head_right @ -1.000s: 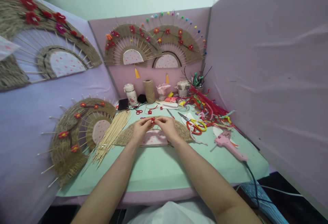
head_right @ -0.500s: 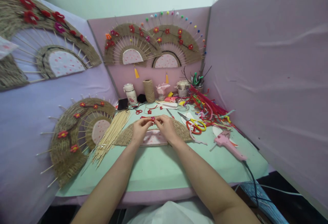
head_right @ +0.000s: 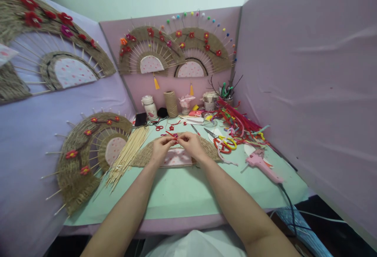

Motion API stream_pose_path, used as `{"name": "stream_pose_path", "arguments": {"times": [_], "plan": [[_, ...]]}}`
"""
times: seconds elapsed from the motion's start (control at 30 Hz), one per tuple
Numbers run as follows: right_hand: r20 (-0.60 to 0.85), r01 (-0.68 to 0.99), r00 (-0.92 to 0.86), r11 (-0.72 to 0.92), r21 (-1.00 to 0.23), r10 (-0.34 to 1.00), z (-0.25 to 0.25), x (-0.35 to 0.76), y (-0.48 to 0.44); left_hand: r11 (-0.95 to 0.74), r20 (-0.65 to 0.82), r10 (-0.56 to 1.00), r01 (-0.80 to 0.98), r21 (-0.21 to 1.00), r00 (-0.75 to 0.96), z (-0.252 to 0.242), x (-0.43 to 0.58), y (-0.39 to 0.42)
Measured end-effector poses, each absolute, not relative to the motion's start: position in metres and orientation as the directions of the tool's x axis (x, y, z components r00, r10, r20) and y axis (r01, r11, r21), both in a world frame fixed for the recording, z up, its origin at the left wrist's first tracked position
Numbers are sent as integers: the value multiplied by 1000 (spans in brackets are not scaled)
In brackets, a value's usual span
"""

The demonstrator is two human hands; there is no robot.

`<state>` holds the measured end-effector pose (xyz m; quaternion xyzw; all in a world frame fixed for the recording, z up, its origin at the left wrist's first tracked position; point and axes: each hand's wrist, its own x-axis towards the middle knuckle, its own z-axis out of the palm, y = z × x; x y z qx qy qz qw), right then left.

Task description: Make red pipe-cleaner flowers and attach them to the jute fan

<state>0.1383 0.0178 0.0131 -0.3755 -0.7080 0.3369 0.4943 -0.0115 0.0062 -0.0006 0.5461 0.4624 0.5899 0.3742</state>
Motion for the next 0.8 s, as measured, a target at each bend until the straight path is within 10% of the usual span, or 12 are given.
{"name": "stream_pose_path", "arguments": {"times": [0.8], "plan": [[342,96,-166,360,-928,925,10,136,21,-192,176,973,-98,977,-148,3,-5,4]]}}
